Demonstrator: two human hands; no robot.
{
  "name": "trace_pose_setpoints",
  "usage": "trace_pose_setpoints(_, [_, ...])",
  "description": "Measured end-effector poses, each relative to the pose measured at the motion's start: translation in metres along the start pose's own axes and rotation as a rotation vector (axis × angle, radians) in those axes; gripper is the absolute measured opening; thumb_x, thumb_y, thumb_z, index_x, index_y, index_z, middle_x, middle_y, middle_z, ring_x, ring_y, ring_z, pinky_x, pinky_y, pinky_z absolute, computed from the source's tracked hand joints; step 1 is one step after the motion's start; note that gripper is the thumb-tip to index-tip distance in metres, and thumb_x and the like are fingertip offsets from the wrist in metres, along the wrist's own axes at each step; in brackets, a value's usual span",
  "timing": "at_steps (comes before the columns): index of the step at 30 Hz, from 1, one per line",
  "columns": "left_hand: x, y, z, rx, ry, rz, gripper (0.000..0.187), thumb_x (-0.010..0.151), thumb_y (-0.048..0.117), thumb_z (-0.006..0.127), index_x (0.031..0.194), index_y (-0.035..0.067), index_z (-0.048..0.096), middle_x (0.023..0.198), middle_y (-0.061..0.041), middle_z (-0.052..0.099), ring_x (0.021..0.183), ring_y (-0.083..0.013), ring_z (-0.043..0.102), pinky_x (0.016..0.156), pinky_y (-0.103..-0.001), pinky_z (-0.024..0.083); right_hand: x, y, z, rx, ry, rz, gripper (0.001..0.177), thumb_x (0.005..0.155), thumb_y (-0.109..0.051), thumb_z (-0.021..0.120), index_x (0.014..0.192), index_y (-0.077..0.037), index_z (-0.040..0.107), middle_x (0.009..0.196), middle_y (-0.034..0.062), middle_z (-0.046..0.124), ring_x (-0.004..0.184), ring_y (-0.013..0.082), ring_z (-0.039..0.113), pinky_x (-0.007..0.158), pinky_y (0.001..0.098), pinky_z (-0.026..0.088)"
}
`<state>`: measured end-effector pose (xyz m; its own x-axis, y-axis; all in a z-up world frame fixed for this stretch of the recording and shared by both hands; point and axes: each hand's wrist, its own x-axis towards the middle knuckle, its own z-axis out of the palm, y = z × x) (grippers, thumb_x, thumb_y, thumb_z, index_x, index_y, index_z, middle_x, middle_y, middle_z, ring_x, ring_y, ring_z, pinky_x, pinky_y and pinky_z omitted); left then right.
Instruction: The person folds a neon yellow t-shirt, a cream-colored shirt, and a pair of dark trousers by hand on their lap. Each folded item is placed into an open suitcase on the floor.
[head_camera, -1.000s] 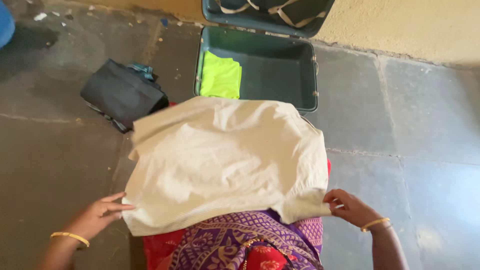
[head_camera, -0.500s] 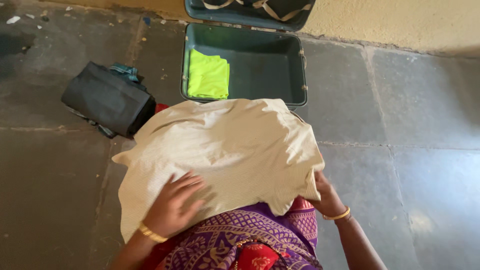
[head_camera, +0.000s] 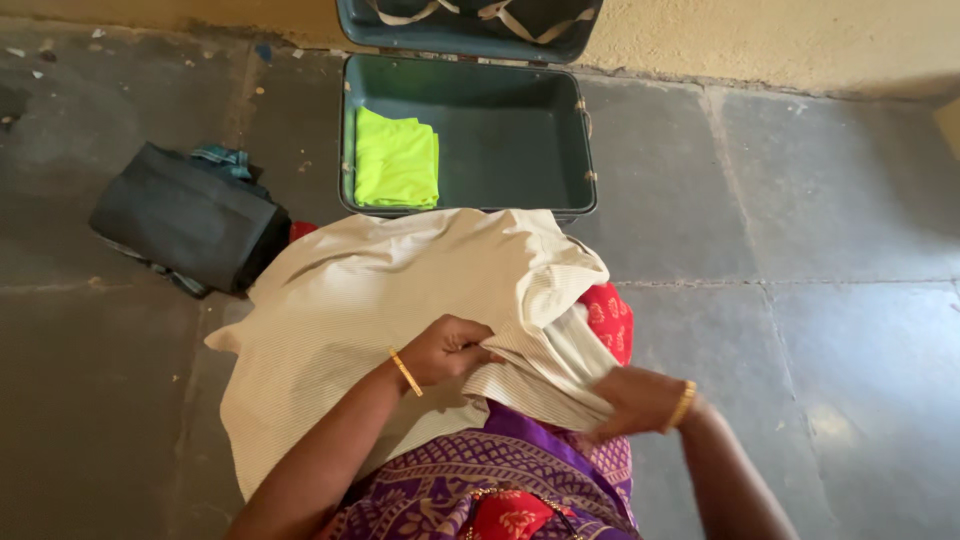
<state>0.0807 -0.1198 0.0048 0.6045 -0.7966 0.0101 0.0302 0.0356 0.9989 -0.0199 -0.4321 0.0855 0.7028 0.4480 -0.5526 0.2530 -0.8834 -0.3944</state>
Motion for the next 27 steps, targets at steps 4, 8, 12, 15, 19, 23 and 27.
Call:
trace_pose_setpoints(4, [0.003,-0.004,-0.018,0.127,0.001,0.221,0.029,0.098,0.025,0.073,0.112,0.001,0.078,0.115,-0.013,0.072,0.109,-0.0257,0.065,0.096,-0.036,0.051,-0.055,0.022,-0.022,0.331,-0.038,-0.125,0.051,0.078,-0.05,0.086,0.089,-0.002,0.072,0.082,0.0142,0.073,0.073,0.0299,0.069,0.069,0.0426,0.053])
trace_pose_setpoints(8, [0.039,0.001,-0.001,0.355,-0.058,0.346,0.075,0.105,0.061,0.04,0.16,0.011,0.041,0.168,-0.016,0.039,0.156,-0.0348,0.031,0.128,-0.052,0.022,-0.108,0.029,-0.039,0.504,-0.14,-0.094,0.05,0.083,-0.049,0.082,0.096,-0.002,0.069,0.087,0.0133,0.072,0.077,0.0299,0.068,0.072,0.0433,0.053])
trace_pose_setpoints(12, [0.066,-0.002,0.055,0.706,-0.146,0.168,0.093,0.093,0.079,0.026,0.166,0.023,0.023,0.175,-0.013,0.012,0.161,-0.0382,0.001,0.122,-0.069,-0.005,-0.116,0.03,-0.02,0.598,-0.045,-0.031,0.056,0.087,-0.051,0.076,0.107,-0.001,0.062,0.098,0.0144,0.069,0.086,0.0299,0.067,0.079,0.0439,0.053])
trace_pose_setpoints(15, [0.067,-0.007,0.089,0.918,-0.26,0.181,0.098,0.086,0.086,0.024,0.165,0.03,0.018,0.174,-0.013,0.007,0.16,-0.0403,-0.005,0.116,-0.073,-0.012,-0.104,0.035,-0.001,0.69,0.06,0.019,0.06,0.09,-0.053,0.072,0.116,-0.001,0.058,0.106,0.0153,0.067,0.093,0.0298,0.065,0.084,0.0443,0.052])
trace_pose_setpoints(19, [0.057,-0.025,0.113,1.013,-0.576,0.154,0.091,0.08,0.09,0.013,0.159,0.046,0.014,0.174,-0.006,-0.001,0.157,-0.0385,-0.01,0.115,-0.072,-0.017,-0.096,0.043,0.02,0.896,0.263,0.021,0.066,0.093,-0.055,0.066,0.127,0.0,0.051,0.116,0.0164,0.064,0.103,0.0298,0.064,0.09,0.0449,0.051])
trace_pose_setpoints(23, [0.043,-0.066,0.124,0.874,-0.662,0.187,0.088,0.081,0.087,0.011,0.159,0.048,0.015,0.173,-0.003,0.004,0.158,-0.0379,-0.011,0.116,-0.072,-0.018,-0.065,0.046,0.023,1.144,0.483,-0.1,0.073,0.097,-0.056,0.06,0.139,0.001,0.045,0.127,0.0175,0.062,0.112,0.0298,0.062,0.097,0.0455,0.05])
trace_pose_setpoints(27, [0.037,-0.098,0.123,0.84,-0.622,0.24,0.058,0.092,0.046,0.042,0.149,0.041,0.048,0.171,-0.005,0.032,0.162,-0.0349,0.009,0.119,-0.076,-0.009,-0.006,0.039,-0.002,1.386,0.612,-0.389,0.08,0.101,-0.058,0.055,0.151,0.002,0.039,0.138,0.0186,0.059,0.122,0.0297,0.06,0.103,0.0461,0.049])
